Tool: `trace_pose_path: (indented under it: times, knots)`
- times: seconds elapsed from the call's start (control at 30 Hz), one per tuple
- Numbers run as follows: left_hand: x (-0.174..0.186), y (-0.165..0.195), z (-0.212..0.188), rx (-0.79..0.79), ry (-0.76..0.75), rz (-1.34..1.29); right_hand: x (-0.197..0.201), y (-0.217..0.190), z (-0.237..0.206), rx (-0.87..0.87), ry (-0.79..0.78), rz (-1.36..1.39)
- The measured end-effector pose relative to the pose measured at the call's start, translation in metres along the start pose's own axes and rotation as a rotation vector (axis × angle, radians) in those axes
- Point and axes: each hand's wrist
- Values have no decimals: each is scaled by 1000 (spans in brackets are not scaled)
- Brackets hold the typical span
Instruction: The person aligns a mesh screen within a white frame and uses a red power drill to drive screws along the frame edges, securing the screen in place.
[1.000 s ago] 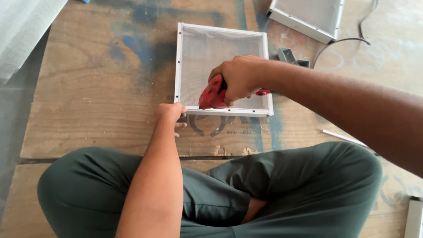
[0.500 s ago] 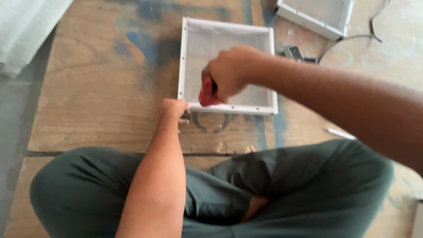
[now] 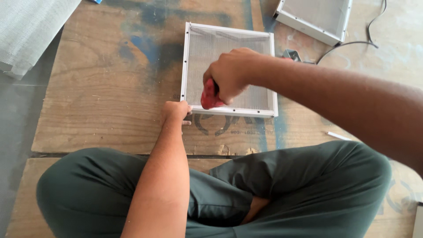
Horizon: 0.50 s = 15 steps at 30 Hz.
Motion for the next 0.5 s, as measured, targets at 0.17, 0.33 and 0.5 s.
trace_pose_path:
  times: [0.17,0.33,0.5]
  knots:
    - [12,7,-21,-57,41,2,-3,3,-2,37,78,65]
    - [17,13,-35,-26,55,47,-10,5,-2,-34,-18,65]
    - [17,11,-39,-57,54,12,-14,4,-3,57,102,59]
Point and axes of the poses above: each hand's wrist, its own z-axis towards the middle knuckle, its own x-axis out of the back of the hand, y = z × x, and after that the axes turned 15 degrees about y, right-handed
